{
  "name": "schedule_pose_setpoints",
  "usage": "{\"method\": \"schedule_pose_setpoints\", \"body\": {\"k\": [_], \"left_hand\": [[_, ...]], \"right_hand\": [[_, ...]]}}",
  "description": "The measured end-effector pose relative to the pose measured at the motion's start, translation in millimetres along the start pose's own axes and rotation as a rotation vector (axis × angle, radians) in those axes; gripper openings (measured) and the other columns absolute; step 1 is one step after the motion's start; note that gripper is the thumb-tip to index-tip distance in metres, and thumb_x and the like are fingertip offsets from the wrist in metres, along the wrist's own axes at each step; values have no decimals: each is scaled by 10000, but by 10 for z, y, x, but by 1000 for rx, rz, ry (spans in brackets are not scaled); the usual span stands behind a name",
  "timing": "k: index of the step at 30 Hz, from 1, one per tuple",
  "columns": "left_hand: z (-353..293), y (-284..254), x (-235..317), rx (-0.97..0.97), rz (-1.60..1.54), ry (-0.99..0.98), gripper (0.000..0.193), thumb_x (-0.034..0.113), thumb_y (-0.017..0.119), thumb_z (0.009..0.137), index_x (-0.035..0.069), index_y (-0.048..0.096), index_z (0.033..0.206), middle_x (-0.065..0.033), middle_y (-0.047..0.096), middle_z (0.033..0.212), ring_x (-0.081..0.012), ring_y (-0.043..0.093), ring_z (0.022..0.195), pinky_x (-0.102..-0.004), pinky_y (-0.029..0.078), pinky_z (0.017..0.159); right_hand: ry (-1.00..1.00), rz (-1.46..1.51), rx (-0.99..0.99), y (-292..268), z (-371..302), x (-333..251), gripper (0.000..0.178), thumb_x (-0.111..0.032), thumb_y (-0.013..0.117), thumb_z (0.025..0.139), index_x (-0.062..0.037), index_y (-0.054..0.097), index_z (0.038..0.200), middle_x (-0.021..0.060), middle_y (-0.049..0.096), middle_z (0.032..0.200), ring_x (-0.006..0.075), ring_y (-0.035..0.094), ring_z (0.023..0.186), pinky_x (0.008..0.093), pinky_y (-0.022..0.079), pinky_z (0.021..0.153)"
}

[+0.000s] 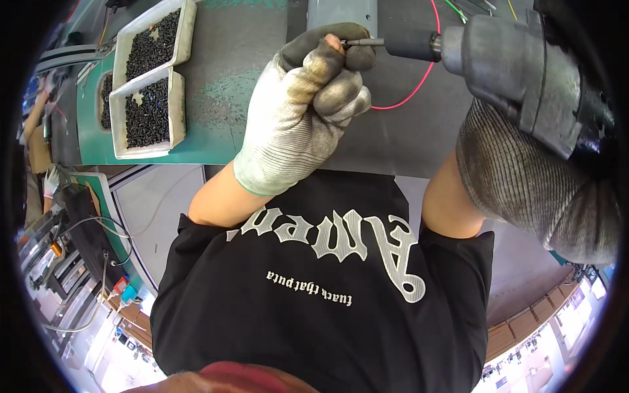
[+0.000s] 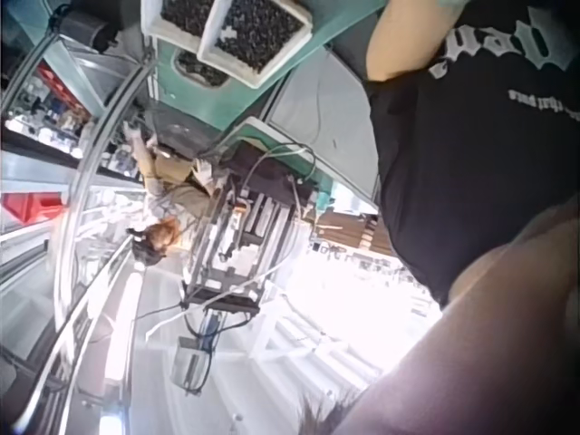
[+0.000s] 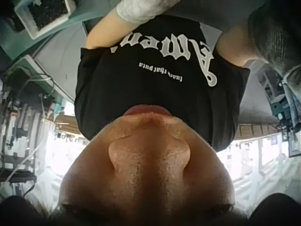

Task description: Manually assembling electric motor components using power tools and pliers on an assembly line.

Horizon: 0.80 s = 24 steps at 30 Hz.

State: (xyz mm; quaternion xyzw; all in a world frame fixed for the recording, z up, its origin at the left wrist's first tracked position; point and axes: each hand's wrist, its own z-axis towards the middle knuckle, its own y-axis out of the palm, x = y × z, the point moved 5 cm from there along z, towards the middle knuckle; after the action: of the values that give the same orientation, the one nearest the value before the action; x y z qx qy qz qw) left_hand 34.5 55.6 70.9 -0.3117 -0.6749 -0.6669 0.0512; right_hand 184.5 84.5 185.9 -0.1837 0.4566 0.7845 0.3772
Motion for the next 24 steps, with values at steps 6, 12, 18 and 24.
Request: {"method": "schedule_pose_setpoints", "body": {"k": [6, 12, 18, 24], "left_hand": [[-58, -96, -98, 124, 39, -9, 260, 162, 571, 959, 0, 557, 1162, -48, 629, 889, -53, 316, 491, -215, 368, 561], [-367, -265, -233, 374, 326, -274, 167, 159, 523, 982, -2, 564, 996, -8, 532, 686, -50, 389, 495, -210, 342, 494], [-367, -352, -340, 276, 61, -350, 285, 242, 557, 975, -13, 543, 1099, -44, 612, 864, -35, 300, 456, -234, 376, 554], [-356, -297, -331, 178, -156, -292, 262, 217, 544, 981, -16, 538, 1100, -56, 610, 863, -37, 305, 454, -234, 368, 542]], "right_hand": [[32, -26, 63, -38, -39, 151, 142, -113, 631, 830, -75, 631, 967, 42, 575, 993, 192, 512, 920, 364, 438, 764], [76, -79, 146, 39, -211, 352, 144, -111, 625, 826, -62, 630, 961, 50, 566, 986, 192, 503, 912, 359, 434, 764], [79, -121, 208, -47, -289, 331, 146, -109, 619, 822, -48, 630, 955, 57, 557, 979, 192, 494, 905, 353, 430, 765], [87, -152, 240, -224, -322, 318, 150, -108, 614, 819, -35, 629, 949, 65, 548, 971, 193, 485, 897, 348, 426, 766]]}}
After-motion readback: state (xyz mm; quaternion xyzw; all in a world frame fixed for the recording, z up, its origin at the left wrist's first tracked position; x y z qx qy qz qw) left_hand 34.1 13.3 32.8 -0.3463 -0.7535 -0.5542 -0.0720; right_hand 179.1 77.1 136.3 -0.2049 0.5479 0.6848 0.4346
